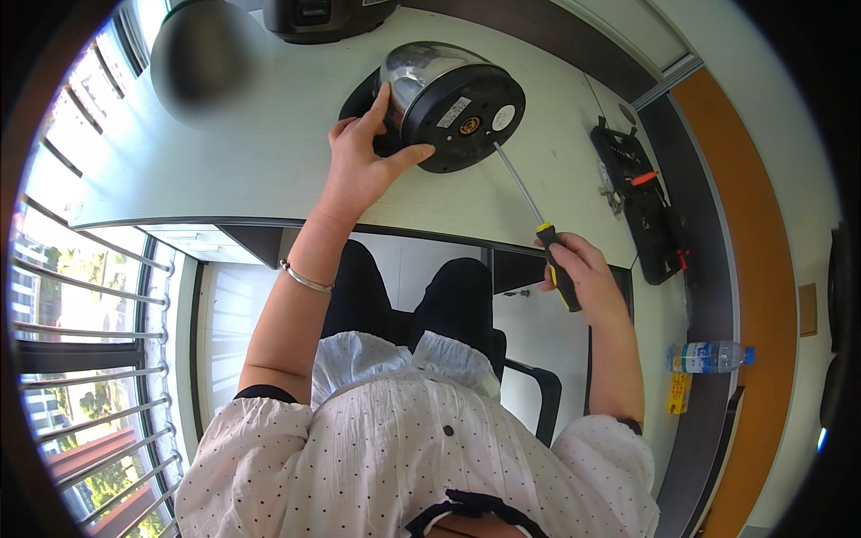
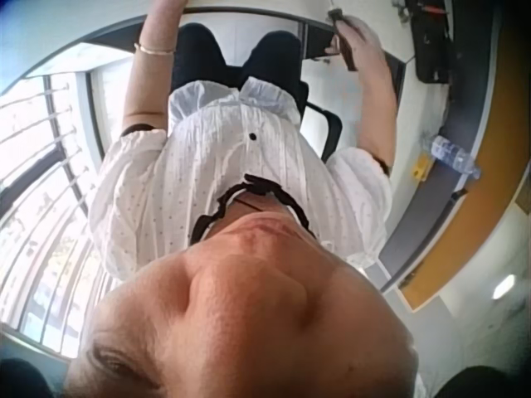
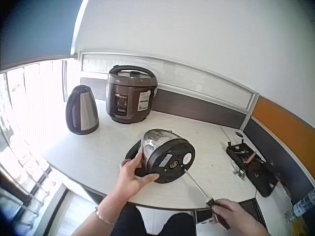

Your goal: The person uses a screwdriver to remove screws from the base of an electric kettle. They then separate the base cover from the kettle body, exposing the internal wiring and heating element.

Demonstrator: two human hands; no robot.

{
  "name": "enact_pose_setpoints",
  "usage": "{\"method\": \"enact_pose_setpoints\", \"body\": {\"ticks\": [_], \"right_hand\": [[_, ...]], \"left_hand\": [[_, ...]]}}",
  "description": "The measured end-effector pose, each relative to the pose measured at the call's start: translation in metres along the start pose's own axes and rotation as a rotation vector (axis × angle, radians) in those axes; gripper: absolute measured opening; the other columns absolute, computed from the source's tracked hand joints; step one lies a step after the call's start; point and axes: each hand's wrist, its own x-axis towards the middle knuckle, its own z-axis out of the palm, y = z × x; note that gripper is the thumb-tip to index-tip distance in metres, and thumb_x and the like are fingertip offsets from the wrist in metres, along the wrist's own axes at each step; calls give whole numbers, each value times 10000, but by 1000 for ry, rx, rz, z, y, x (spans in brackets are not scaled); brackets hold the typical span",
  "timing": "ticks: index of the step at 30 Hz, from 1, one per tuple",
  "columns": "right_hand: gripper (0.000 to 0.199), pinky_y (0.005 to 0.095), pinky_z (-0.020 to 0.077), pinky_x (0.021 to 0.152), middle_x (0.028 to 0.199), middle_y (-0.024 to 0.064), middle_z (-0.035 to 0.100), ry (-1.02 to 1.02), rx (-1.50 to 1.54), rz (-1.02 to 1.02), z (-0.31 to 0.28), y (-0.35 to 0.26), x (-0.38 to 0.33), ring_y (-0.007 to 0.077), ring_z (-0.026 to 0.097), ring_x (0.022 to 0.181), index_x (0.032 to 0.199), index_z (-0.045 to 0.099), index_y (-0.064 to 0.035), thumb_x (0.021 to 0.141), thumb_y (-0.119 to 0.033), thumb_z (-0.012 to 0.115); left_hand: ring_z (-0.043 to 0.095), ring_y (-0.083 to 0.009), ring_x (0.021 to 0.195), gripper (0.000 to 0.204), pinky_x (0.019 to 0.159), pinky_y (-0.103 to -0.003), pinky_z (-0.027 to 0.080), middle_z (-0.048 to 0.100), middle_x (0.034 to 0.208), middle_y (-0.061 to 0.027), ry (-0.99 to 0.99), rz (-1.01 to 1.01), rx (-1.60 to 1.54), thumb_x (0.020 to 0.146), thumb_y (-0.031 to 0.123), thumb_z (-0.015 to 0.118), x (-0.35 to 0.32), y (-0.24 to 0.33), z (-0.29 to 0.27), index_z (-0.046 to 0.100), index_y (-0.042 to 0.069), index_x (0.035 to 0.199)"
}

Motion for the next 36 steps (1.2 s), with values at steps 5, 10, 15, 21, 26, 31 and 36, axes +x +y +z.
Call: {"method": "enact_pose_setpoints", "body": {"ticks": [5, 10, 15, 21, 26, 31, 36], "right_hand": [[246, 278, 505, 569, 813, 116, 639, -217, 184, 32, -5, -5, 6, 166, 607, 653, 1026, 562, 5, 870, -181, 602], [260, 380, 484, 641, 818, 155, 651, 401, -839, -512, 11, 8, -4, 298, 611, 678, 1009, 553, 8, 828, -153, 648], [271, 379, 475, 630, 835, 147, 616, 491, -1067, -614, 23, 3, -11, 304, 594, 709, 1014, 557, 16, 824, -157, 643], [291, 287, 468, 579, 789, 90, 606, -54, -100, -41, 5, -6, -2, 160, 595, 671, 1071, 539, 13, 813, -89, 628], [313, 254, 454, 537, 753, 83, 594, -225, 140, 0, 8, -18, 3, 138, 567, 603, 1076, 528, 27, 797, -62, 639], [297, 287, 476, 556, 801, 95, 623, -55, -149, -170, 2, 0, 13, 137, 587, 637, 1054, 536, 10, 787, -38, 657], [354, 362, 497, 616, 827, 118, 646, 403, -1208, -592, 23, 4, 5, 306, 627, 718, 1097, 564, -42, 789, -184, 665]], "left_hand": [[507, -181, 889, 902, 1022, -326, 236, 633, 956, -41, -39, -62, 10, 626, 332, 798, 0, 1, 0, 407, -23, 1358], [509, -192, 890, 900, 1020, -325, 237, 618, 887, -62, -44, -119, -43, 617, 335, 802, 0, -1, 0, 420, -8, 1355], [505, -199, 888, 893, 1013, -335, 243, 601, 842, -73, -13, -65, -9, 608, 340, 805, 1, -4, 1, 437, 2, 1349], [506, -202, 881, 894, 1008, -338, 246, 594, 835, -72, -12, -75, -12, 606, 344, 806, 0, -4, 1, 440, 0, 1346], [620, -159, 812, 812, 872, -273, 434, 661, 868, -122, -4, 63, 124, 644, 117, 772, -1, 7, -3, 396, -89, 1334], [615, -168, 804, 810, 866, -277, 438, 658, 854, -117, -1, 11, 32, 640, 129, 777, 1, 5, 0, 409, -82, 1330], [612, -176, 801, 814, 864, -278, 441, 655, 861, -124, 12, 52, 34, 635, 140, 785, 1, 3, -1, 416, -79, 1327]]}}
